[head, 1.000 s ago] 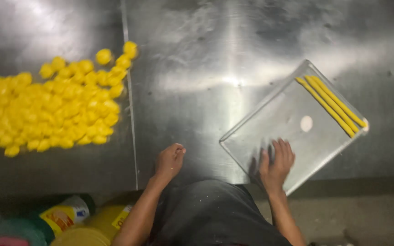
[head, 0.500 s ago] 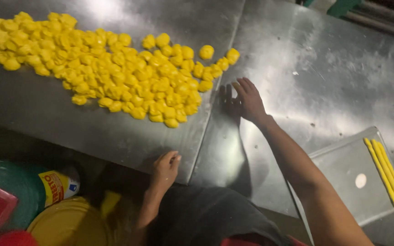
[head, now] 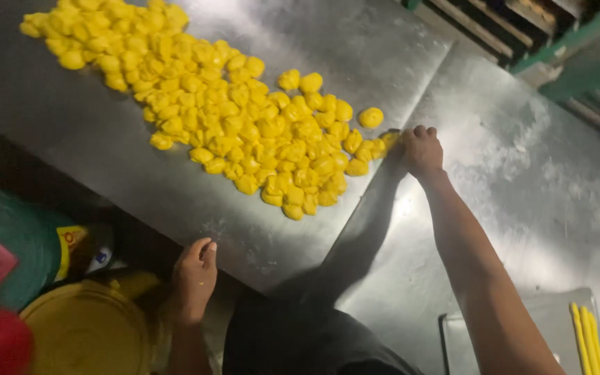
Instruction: Rolling out small portions of yellow dough into long, thin bread sticks and placing them on a metal tray.
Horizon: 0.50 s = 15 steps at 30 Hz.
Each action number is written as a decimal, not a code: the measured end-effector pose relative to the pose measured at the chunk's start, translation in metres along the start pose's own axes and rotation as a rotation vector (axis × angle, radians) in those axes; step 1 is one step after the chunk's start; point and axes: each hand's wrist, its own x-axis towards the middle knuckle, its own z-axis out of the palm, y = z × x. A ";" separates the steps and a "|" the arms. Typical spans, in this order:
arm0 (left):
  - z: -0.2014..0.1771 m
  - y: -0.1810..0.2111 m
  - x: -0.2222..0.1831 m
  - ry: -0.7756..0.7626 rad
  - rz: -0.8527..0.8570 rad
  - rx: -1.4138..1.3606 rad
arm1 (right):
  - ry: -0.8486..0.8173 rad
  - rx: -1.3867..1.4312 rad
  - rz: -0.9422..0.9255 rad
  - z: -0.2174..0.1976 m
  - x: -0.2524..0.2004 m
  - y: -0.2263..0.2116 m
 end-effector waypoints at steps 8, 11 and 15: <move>0.071 0.083 -0.005 -0.276 0.473 -0.041 | 0.417 0.273 0.302 -0.013 -0.249 -0.101; 0.103 0.116 -0.023 -0.459 0.703 0.029 | 0.307 0.257 0.286 -0.001 -0.321 -0.141; 0.179 0.133 -0.053 -0.677 1.095 0.245 | 0.091 0.440 0.353 0.005 -0.342 -0.126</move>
